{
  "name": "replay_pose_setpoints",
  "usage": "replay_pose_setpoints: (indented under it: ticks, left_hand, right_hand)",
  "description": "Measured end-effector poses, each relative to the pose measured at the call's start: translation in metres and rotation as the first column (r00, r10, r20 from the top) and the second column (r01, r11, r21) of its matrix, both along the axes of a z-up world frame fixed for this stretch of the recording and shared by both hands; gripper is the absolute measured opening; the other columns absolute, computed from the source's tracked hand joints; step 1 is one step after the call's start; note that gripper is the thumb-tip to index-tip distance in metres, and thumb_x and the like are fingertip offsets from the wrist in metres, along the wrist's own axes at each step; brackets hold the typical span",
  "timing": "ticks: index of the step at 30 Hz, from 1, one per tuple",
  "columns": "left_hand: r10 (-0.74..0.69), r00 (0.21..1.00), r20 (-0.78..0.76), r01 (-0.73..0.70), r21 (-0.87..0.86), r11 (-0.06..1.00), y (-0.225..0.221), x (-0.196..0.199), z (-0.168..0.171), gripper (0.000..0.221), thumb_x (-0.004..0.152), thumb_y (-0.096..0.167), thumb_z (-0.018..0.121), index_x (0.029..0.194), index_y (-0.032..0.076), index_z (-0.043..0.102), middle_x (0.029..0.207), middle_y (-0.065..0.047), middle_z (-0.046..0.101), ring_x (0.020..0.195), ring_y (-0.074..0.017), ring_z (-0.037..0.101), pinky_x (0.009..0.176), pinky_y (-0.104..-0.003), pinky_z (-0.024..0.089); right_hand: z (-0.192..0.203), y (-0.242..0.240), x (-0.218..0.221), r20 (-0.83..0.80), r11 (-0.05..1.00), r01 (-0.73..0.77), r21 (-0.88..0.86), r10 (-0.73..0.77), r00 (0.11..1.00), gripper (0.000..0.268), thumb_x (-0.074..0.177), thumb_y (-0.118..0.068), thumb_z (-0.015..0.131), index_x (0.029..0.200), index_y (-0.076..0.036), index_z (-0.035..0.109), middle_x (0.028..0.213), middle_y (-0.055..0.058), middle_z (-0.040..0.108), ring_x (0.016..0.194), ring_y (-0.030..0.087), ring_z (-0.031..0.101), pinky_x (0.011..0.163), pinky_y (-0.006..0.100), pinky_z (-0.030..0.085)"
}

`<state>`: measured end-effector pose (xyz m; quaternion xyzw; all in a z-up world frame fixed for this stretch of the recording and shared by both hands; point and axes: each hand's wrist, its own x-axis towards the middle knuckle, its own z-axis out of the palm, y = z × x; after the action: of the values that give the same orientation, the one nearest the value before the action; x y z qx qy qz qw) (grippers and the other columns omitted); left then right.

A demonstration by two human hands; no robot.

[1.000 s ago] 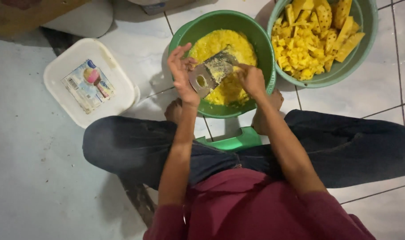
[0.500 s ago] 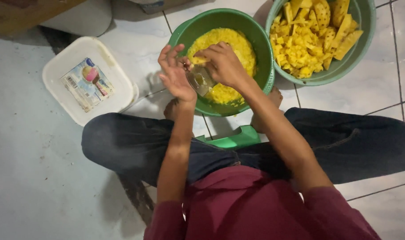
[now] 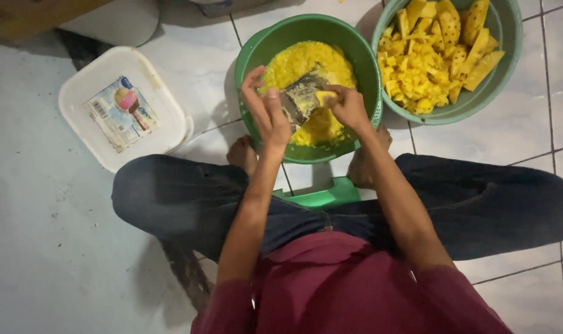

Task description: Grating pineapple pieces into a bowl using a hand-held metal grater.

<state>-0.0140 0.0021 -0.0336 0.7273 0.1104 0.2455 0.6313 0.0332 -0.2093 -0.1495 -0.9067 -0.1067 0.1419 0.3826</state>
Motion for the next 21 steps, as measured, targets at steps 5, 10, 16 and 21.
replay_pose_setpoints:
  ticks: [5, 10, 16, 21]
  left_hand:
    - [-0.056, 0.997, 0.055, 0.048, 0.148, 0.988, -0.004, -0.002, 0.011, 0.050, 0.109, 0.053, 0.044, 0.146, 0.019, 0.046, 0.133, -0.001, 0.047, 0.107, -0.0129, 0.041, 0.100, -0.031, 0.030]
    - [-0.001, 1.000, 0.012, 0.000, 0.081, 0.997, 0.001, 0.010, 0.019, 0.043, 0.109, 0.053, 0.036, 0.108, 0.014, 0.053, 0.096, -0.005, 0.057, 0.080, -0.0206, 0.056, 0.086, -0.031, 0.042]
    - [-0.121, 0.993, -0.007, 0.121, 0.096, 0.988, 0.009, 0.009, 0.007, 0.067, 0.100, 0.069, 0.031, 0.055, 0.021, 0.046, 0.045, 0.004, 0.044, 0.047, -0.0174, 0.050, 0.069, -0.025, 0.042]
    - [-0.262, 0.959, 0.104, 0.253, 0.092, 0.963, 0.003, 0.015, 0.004, 0.076, 0.088, 0.090, 0.037, 0.066, 0.018, 0.052, 0.062, -0.001, 0.049, 0.061, -0.0206, 0.053, 0.067, -0.028, 0.043]
  right_hand:
    - [-0.041, 0.004, 0.012, 0.129, 0.990, 0.137, 0.040, -0.141, 0.981, 0.033, 0.100, -0.029, 0.065, 0.126, -0.011, 0.076, 0.097, 0.024, 0.075, 0.096, 0.048, 0.070, 0.087, 0.056, 0.054]
    - [0.026, 0.053, -0.019, 0.214, 0.974, 0.087, 0.207, -0.132, 0.968, 0.032, 0.104, -0.032, 0.059, 0.117, -0.008, 0.076, 0.097, 0.023, 0.074, 0.094, 0.049, 0.069, 0.084, 0.053, 0.055]
    - [-0.113, 0.002, 0.037, 0.133, 0.984, 0.167, 0.062, -0.174, 0.976, 0.027, 0.097, -0.027, 0.065, 0.110, -0.006, 0.077, 0.080, 0.019, 0.073, 0.085, 0.043, 0.073, 0.078, 0.051, 0.057]
    - [-0.067, 0.011, 0.032, 0.069, 0.968, 0.248, 0.029, -0.249, 0.966, 0.033, 0.099, -0.034, 0.061, 0.116, -0.012, 0.079, 0.084, 0.022, 0.074, 0.088, 0.047, 0.071, 0.071, 0.053, 0.055]
